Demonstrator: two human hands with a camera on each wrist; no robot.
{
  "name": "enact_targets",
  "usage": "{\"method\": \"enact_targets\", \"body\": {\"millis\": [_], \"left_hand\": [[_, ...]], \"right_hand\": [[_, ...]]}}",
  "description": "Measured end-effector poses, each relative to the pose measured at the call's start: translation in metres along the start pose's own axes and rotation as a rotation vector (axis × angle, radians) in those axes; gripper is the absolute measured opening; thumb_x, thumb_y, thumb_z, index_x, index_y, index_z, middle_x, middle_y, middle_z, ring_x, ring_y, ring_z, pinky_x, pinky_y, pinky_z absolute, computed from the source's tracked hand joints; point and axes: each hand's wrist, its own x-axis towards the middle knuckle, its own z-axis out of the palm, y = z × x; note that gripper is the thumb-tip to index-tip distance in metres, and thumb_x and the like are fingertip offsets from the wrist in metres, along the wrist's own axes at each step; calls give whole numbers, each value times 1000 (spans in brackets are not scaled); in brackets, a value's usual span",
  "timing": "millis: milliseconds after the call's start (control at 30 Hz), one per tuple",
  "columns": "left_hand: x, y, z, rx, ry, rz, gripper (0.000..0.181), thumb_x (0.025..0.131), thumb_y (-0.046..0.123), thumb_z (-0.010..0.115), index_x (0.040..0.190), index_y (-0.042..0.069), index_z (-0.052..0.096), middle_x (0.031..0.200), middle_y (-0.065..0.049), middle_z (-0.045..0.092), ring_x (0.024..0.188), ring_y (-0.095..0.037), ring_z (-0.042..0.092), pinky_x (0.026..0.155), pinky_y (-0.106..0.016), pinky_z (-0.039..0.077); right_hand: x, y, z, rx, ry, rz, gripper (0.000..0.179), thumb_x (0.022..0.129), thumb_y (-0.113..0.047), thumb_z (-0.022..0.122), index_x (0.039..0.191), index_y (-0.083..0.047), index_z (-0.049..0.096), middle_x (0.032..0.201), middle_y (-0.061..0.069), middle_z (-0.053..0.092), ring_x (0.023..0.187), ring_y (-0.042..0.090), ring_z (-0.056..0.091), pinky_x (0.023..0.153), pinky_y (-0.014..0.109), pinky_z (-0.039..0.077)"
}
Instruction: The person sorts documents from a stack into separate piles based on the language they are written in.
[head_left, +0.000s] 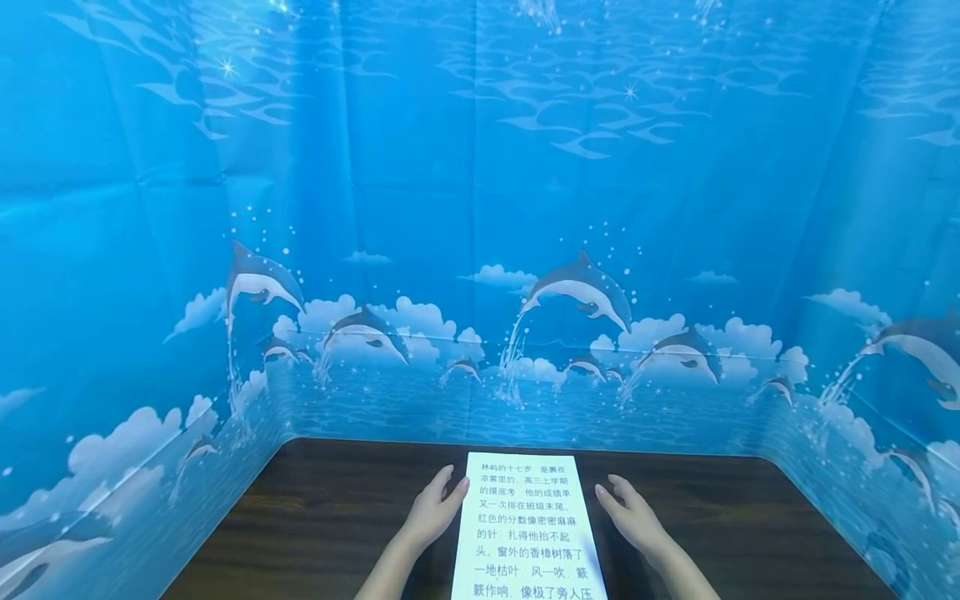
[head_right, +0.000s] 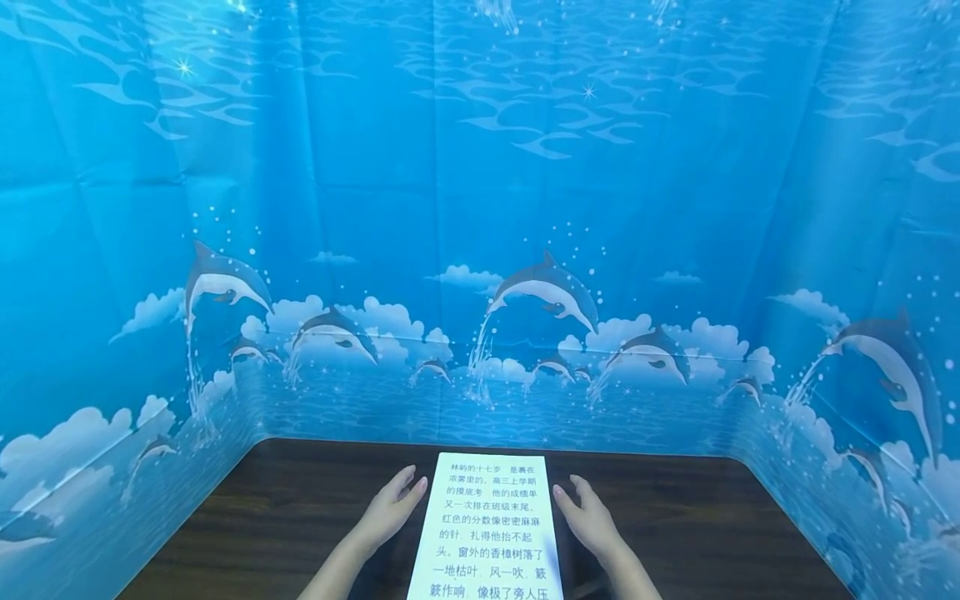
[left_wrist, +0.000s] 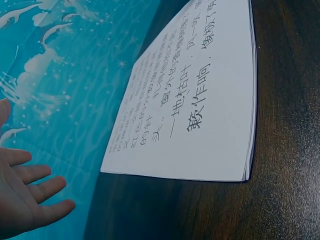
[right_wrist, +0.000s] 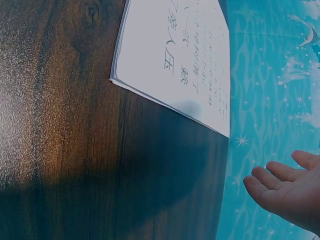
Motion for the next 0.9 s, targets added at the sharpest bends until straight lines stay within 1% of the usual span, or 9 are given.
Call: {"method": "enact_targets", "body": {"millis": [233, 367, 467, 500, 567, 667, 733, 800, 900], "left_hand": [[1, -3, 1, -77, 18, -54, 76, 84, 50, 41, 128, -10, 27, 127, -31, 30, 113, -45, 33, 85, -52, 33], [3, -4, 0, -132, 29, -97, 78, 83, 53, 40, 128, -10, 27, 127, -30, 31, 115, -43, 30, 87, -53, 30], [7, -11, 4, -163, 56, -120, 80, 82, 55, 40, 128, -9, 28, 127, -30, 31, 116, -43, 29, 87, -55, 29], [10, -18, 7, -169, 60, -129, 81, 81, 57, 39, 128, -8, 27, 128, -29, 31, 116, -43, 29, 86, -54, 30], [20, -39, 15, -187, 79, -155, 80, 80, 58, 39, 130, -5, 27, 129, -26, 31, 117, -41, 29, 87, -54, 30], [41, -80, 28, -169, 87, -181, 80, 80, 61, 37, 131, 0, 27, 130, -22, 34, 116, -38, 32, 83, -53, 34], [52, -101, 34, -194, 90, -204, 79, 79, 61, 37, 132, 2, 27, 129, -21, 35, 114, -37, 35, 81, -53, 35], [57, -112, 37, -219, 90, -218, 79, 79, 61, 39, 131, 3, 28, 127, -21, 37, 111, -38, 39, 78, -53, 38], [55, -107, 37, -289, 96, -253, 79, 79, 59, 41, 131, 2, 28, 127, -23, 35, 109, -40, 40, 77, -54, 38]], "right_hand": [[1, -1, 1, 29, -10, 16, 87, 79, -62, 36, 127, 10, 25, 124, 35, 30, 112, 49, 28, 81, 58, 32], [3, -1, 2, 92, -11, 27, 86, 80, -60, 35, 127, 11, 25, 124, 34, 30, 112, 48, 30, 82, 55, 33], [9, 7, 4, 155, 6, 46, 83, 82, -58, 35, 126, 11, 25, 124, 34, 30, 109, 48, 33, 81, 55, 34], [13, 13, 6, 174, 8, 61, 82, 82, -58, 35, 127, 9, 26, 124, 34, 30, 109, 48, 34, 80, 55, 35], [27, 32, 12, 207, 25, 94, 81, 80, -60, 35, 127, 6, 27, 125, 32, 31, 107, 46, 37, 77, 54, 38], [50, 66, 24, 235, 46, 133, 83, 77, -64, 35, 128, 1, 28, 126, 29, 32, 106, 43, 41, 71, 51, 42], [59, 78, 29, 259, 58, 155, 83, 76, -65, 36, 128, -1, 29, 126, 27, 33, 106, 42, 42, 71, 49, 43], [57, 77, 29, 281, 47, 162, 83, 76, -65, 36, 128, 0, 28, 126, 27, 33, 107, 42, 41, 72, 49, 42], [40, 54, 21, 310, 10, 164, 85, 78, -63, 36, 129, 4, 25, 126, 30, 31, 108, 43, 39, 75, 51, 40]]}}
